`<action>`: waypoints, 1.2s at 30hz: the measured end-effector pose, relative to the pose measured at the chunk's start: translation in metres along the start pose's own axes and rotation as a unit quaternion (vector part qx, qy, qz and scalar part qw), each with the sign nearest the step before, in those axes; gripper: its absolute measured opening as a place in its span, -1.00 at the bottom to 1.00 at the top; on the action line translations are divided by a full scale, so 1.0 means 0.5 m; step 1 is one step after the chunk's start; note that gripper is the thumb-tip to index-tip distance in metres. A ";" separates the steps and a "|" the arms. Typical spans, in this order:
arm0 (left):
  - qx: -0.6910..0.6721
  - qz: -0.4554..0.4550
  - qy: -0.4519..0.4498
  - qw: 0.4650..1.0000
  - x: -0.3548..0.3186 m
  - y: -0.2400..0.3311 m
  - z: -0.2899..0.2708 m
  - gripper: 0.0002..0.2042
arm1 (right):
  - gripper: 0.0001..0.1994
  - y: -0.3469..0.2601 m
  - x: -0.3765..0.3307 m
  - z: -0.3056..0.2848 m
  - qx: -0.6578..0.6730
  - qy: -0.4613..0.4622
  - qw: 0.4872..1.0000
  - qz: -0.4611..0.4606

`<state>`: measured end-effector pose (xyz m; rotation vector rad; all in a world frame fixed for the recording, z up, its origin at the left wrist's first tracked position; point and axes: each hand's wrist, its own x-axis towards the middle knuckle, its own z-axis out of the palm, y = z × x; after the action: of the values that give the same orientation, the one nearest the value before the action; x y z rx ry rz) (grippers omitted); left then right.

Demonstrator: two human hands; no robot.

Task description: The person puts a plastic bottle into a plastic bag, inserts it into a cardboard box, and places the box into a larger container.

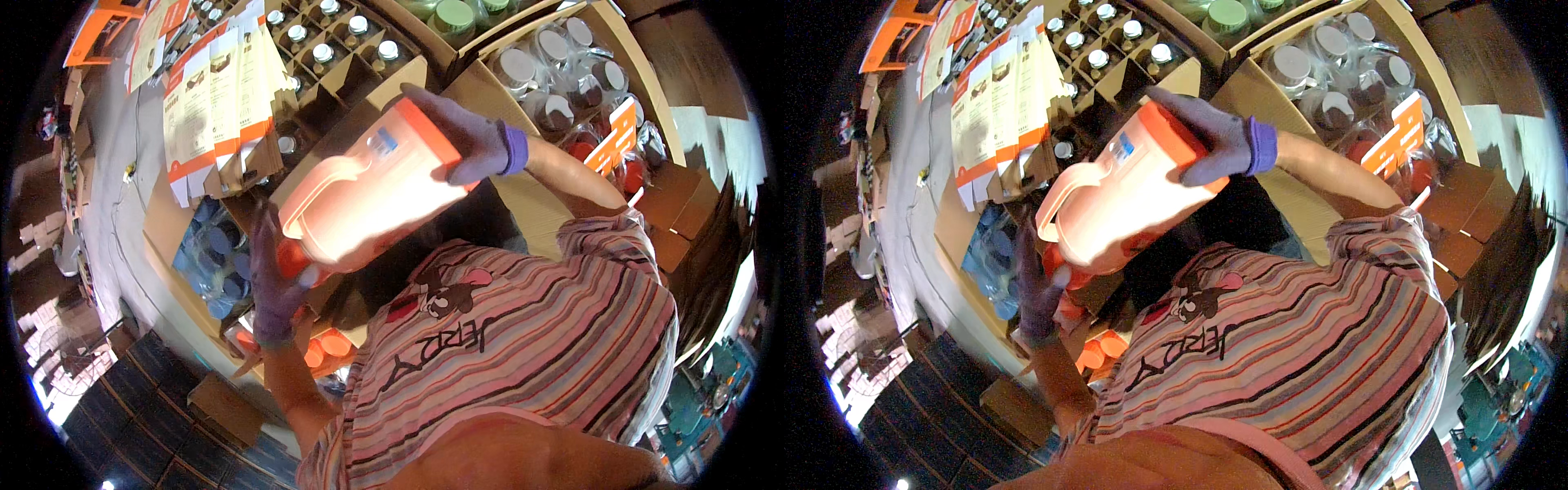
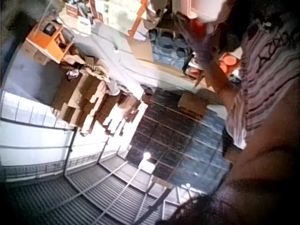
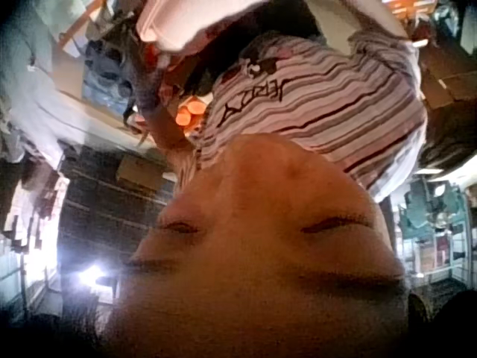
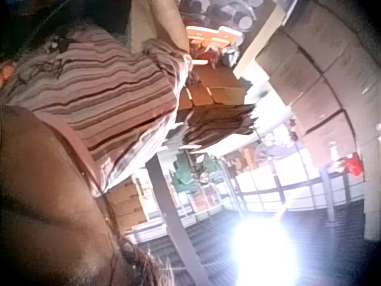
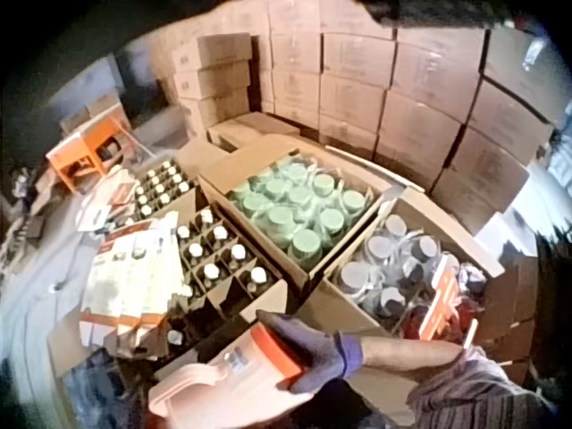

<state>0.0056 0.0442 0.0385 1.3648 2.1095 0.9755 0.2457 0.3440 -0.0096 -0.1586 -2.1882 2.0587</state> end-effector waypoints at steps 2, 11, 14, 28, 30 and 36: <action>-0.026 -0.109 -0.025 0.993 0.030 0.054 0.024 -0.38 | 0.12 -0.008 -0.008 0.021 -0.187 0.021 0.982 -0.004; -0.161 -0.011 0.079 0.984 0.094 -0.056 0.044 -0.72 | 0.17 -0.133 -0.012 0.084 -0.294 0.144 0.934 -0.142; -0.159 -0.009 0.114 0.981 0.112 -0.066 0.053 -0.72 | 0.23 -0.147 -0.016 0.082 -0.332 0.141 0.926 -0.110; -0.390 -0.299 -0.269 0.829 0.119 -0.122 0.048 -0.74 | -0.59 -0.226 -0.017 0.026 -0.286 0.001 0.871 -0.399; -0.256 -0.258 -0.191 0.912 0.112 -0.061 0.025 -0.75 | -0.34 -0.223 -0.020 -0.008 -0.325 0.088 0.908 -0.249; 0.107 0.213 -0.238 0.942 0.085 0.139 0.027 -0.27 | 0.02 -0.118 0.019 -0.112 -0.028 0.086 0.986 -0.137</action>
<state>0.0388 0.1054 0.0826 1.9895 1.6194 0.4893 0.2465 0.3973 0.0527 -0.0347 -2.0364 1.7693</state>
